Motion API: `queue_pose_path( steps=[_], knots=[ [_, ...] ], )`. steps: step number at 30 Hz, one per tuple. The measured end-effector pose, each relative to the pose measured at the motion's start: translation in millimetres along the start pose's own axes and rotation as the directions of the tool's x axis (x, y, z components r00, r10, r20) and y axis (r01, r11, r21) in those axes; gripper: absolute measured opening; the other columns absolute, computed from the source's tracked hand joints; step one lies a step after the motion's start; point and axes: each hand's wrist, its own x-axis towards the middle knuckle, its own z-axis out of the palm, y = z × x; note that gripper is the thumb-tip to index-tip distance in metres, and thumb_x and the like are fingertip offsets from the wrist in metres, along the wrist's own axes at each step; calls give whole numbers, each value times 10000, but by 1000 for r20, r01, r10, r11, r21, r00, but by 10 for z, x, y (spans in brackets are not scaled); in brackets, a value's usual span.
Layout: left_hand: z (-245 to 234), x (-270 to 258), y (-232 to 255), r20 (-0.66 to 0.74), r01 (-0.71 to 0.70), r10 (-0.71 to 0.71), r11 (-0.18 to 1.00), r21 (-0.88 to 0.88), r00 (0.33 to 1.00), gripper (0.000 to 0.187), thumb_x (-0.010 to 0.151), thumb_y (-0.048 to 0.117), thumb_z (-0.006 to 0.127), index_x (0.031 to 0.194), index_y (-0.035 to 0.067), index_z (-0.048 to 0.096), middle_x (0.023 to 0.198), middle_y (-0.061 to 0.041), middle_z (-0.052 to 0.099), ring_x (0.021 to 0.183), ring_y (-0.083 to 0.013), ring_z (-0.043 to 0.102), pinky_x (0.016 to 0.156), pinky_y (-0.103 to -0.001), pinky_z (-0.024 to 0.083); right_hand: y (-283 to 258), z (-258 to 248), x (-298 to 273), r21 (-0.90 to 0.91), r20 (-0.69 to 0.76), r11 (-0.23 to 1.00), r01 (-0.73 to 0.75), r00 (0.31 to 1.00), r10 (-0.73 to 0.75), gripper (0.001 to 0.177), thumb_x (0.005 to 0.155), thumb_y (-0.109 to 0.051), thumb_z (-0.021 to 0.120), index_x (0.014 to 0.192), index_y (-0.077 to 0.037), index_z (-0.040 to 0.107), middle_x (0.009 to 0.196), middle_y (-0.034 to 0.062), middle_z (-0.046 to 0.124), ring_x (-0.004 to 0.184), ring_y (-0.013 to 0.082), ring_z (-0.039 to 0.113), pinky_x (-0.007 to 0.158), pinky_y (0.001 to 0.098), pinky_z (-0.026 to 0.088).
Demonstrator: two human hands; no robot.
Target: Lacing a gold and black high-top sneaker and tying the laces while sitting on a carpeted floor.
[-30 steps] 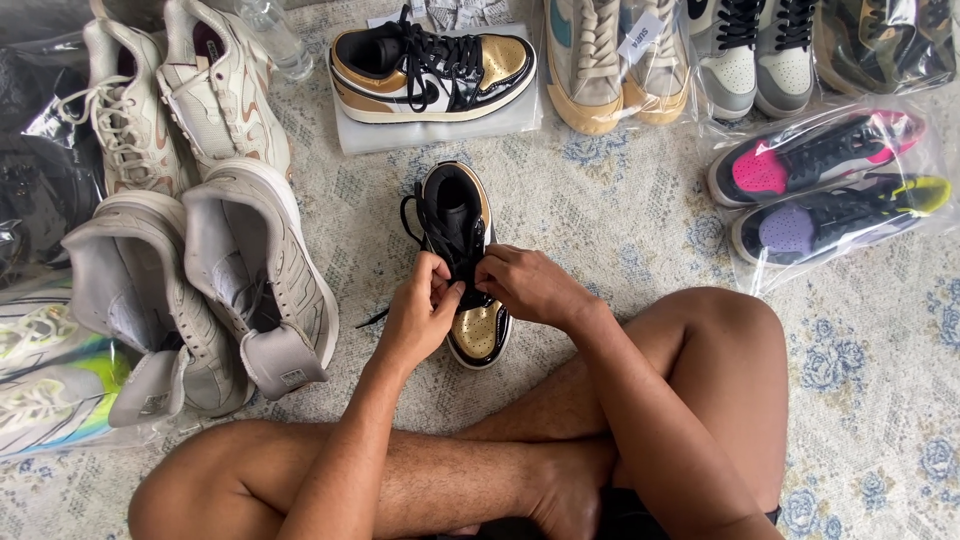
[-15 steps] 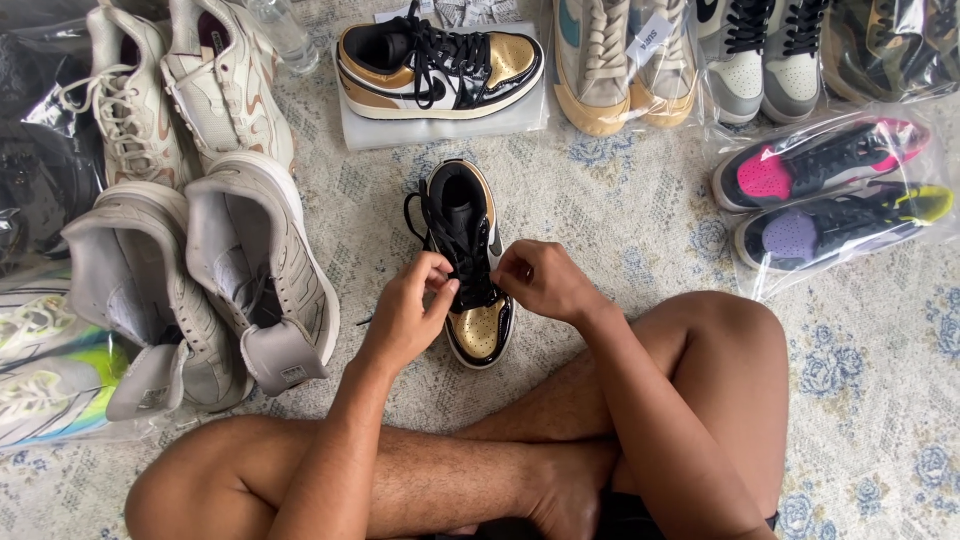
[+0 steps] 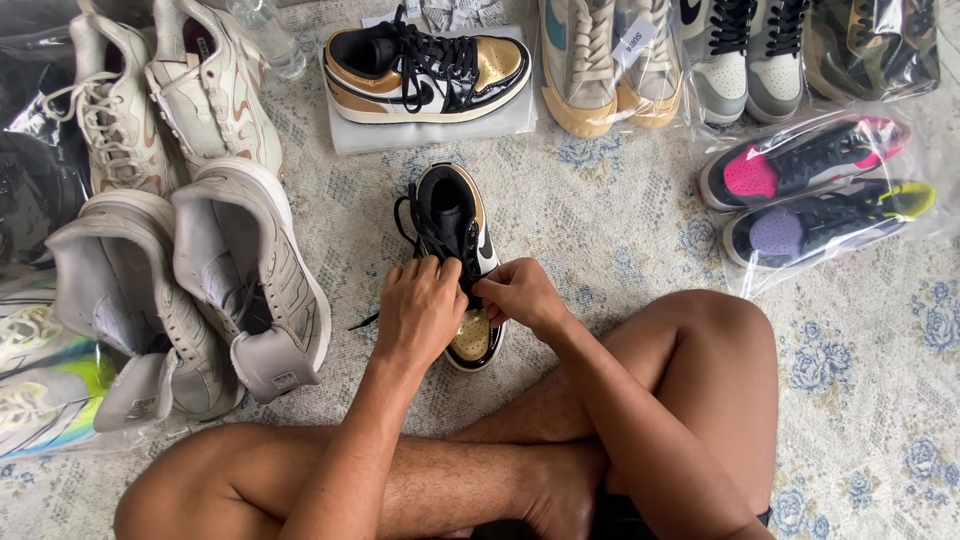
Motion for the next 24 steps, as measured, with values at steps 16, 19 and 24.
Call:
queue_pose_path(
  steps=[16, 19, 24],
  knots=[
    [-83, 79, 137, 208, 30, -44, 997, 67, 977, 155, 921, 43, 547, 1068, 30, 596, 882, -140, 648, 851, -292, 714, 756, -390, 560, -29, 9, -59, 42, 4, 998, 50, 999, -51, 234, 832, -89, 697, 841, 144, 684, 663, 217, 650, 525, 242, 690, 520, 370, 653],
    [-109, 40, 117, 245, 2, -9, 1000, 29, 969, 177, 937, -6, 510, 1094, -15, 593, 898, -177, 660, 859, -302, 720, 771, -383, 566, -38, 8, -90, 29, 33, 998, 62, 997, -63, 240, 843, -86, 684, 862, 153, 681, 691, 238, 667, 554, 259, 703, 550, 392, 659],
    [-84, -25, 9, 187, -24, 47, 992, -122, 981, 129, 955, -77, 503, 1037, -19, 582, 849, -163, 635, 820, -281, 725, 782, -357, 597, -134, -17, -159, 59, 50, 997, 55, 997, -58, 214, 806, -69, 677, 844, 141, 692, 703, 249, 688, 583, 288, 728, 595, 414, 665]
  ],
)
